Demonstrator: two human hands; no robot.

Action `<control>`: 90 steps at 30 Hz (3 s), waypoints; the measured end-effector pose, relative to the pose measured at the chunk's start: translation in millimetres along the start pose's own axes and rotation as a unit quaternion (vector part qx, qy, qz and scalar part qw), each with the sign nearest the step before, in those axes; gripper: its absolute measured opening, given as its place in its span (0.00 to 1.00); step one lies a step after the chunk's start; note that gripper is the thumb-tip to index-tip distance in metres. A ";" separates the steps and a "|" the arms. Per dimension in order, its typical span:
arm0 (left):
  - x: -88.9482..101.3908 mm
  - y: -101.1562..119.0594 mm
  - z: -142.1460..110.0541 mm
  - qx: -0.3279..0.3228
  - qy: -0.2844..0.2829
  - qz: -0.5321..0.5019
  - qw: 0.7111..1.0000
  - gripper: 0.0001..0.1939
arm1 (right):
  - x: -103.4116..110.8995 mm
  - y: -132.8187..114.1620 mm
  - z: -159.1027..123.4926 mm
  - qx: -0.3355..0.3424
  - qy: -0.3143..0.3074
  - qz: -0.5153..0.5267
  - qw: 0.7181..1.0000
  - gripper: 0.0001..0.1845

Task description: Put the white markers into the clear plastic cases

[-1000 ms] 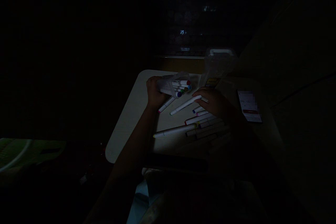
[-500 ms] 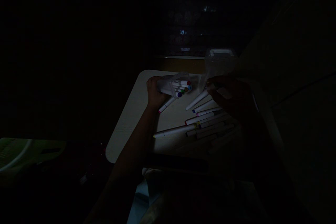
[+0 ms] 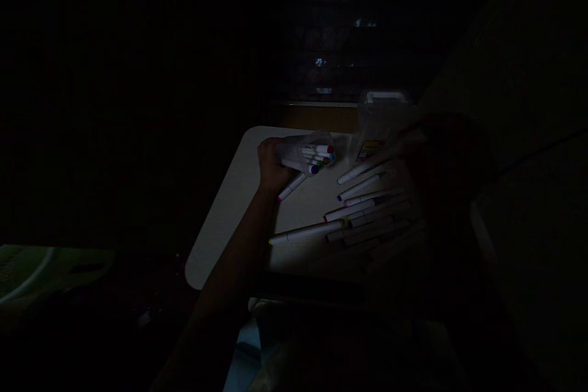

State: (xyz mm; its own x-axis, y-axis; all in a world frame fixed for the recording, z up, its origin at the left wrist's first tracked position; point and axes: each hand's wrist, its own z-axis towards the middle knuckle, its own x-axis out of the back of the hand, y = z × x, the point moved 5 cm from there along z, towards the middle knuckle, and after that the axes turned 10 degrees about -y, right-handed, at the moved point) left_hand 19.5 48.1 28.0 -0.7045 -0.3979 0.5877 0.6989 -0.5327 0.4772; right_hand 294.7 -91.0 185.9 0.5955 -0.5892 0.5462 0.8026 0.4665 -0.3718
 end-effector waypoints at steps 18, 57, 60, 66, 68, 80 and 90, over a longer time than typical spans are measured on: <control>-1.1 -1.5 -0.1 -0.015 0.002 -0.010 1.000 0.26 | -44.1 3.0 -6.2 0.028 -0.092 0.055 0.994 0.11; -1.9 -1.8 1.4 -0.004 -0.016 -0.022 1.000 0.28 | -118.9 -17.0 -63.6 0.062 -0.688 -0.040 0.722 0.12; -0.8 -0.5 1.1 -0.009 -0.014 -0.019 1.000 0.27 | -122.4 -22.5 -68.4 0.063 -0.701 -0.083 0.705 0.12; -0.7 -1.7 0.9 -0.016 -0.003 -0.010 1.000 0.26 | -125.3 -33.2 -73.6 0.079 -0.694 -0.137 0.702 0.13; -0.5 -1.9 1.2 -0.022 0.001 -0.010 1.000 0.25 | -127.0 -34.5 -75.5 0.083 -0.694 -0.142 0.701 0.13; -1.4 -1.9 0.5 -0.012 0.001 -0.006 1.000 0.25 | -123.7 -23.4 -68.9 0.087 -0.679 -0.119 0.719 0.10; 0.6 0.2 1.0 -0.027 0.014 -0.006 1.000 0.25 | -89.3 -7.1 -34.8 -0.007 -0.582 -0.025 0.813 0.12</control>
State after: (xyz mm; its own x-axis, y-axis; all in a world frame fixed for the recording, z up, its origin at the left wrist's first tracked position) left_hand 19.3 48.5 29.1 -0.7162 -0.4122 0.5631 0.6837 -0.5764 0.4476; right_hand 237.1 -64.6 113.7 0.1311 0.4191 0.8984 0.8300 0.4491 -0.3306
